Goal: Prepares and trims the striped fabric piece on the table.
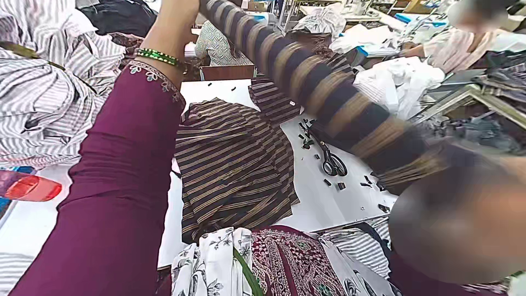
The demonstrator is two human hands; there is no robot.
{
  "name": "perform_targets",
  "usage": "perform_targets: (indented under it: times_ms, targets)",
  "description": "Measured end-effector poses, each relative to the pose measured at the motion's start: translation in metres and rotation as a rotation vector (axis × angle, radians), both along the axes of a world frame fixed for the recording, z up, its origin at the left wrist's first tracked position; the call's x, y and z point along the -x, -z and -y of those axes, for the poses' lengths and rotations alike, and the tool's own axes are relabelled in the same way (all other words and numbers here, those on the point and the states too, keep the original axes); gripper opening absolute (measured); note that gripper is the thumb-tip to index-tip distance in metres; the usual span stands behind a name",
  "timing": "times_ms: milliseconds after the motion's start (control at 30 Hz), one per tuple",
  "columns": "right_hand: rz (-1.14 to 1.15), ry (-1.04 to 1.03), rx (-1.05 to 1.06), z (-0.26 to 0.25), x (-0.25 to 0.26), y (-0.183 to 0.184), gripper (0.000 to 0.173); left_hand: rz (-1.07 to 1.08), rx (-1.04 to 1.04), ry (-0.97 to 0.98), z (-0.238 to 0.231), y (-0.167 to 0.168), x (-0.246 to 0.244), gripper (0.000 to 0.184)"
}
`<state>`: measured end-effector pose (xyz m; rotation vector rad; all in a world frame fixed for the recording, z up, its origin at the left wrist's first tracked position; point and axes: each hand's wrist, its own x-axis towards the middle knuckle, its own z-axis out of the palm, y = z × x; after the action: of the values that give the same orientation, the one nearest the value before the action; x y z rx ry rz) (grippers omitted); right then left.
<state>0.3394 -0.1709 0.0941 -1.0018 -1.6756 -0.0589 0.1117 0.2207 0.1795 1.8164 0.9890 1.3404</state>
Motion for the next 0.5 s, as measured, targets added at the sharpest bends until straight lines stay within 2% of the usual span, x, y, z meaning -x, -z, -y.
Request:
perform_targets:
  times_ms: [67,133,200,300,367,433,500]
  targets:
    - [0.136,-0.255,0.098,-0.03,0.047,0.013,0.027,-0.113,-0.032,-0.066,-0.02,0.02,0.026,0.013]
    - [0.213,-0.431,0.15,-0.065,0.089,0.041,0.037,-0.274,-0.018,-0.121,-0.039,0.05,0.061,0.039]
    - [0.233,-0.582,0.274,-0.09,0.125,0.074,0.036,-0.407,0.031,-0.214,-0.044,0.088,0.093,0.046]
    - [0.199,-0.829,0.518,-0.115,0.166,0.119,0.032,-0.557,0.247,-0.34,-0.029,0.14,0.116,0.049]
    - [0.219,-0.9,0.705,-0.122,0.181,0.139,0.031,-0.605,0.343,-0.296,-0.013,0.17,0.112,0.056]
    - [0.183,-0.871,0.906,-0.124,0.184,0.147,0.032,-0.621,0.345,-0.209,0.011,0.198,0.099,0.063]
    - [-0.097,-0.756,1.048,-0.123,0.177,0.148,0.025,-0.683,0.319,-0.089,0.05,0.218,0.084,0.066]
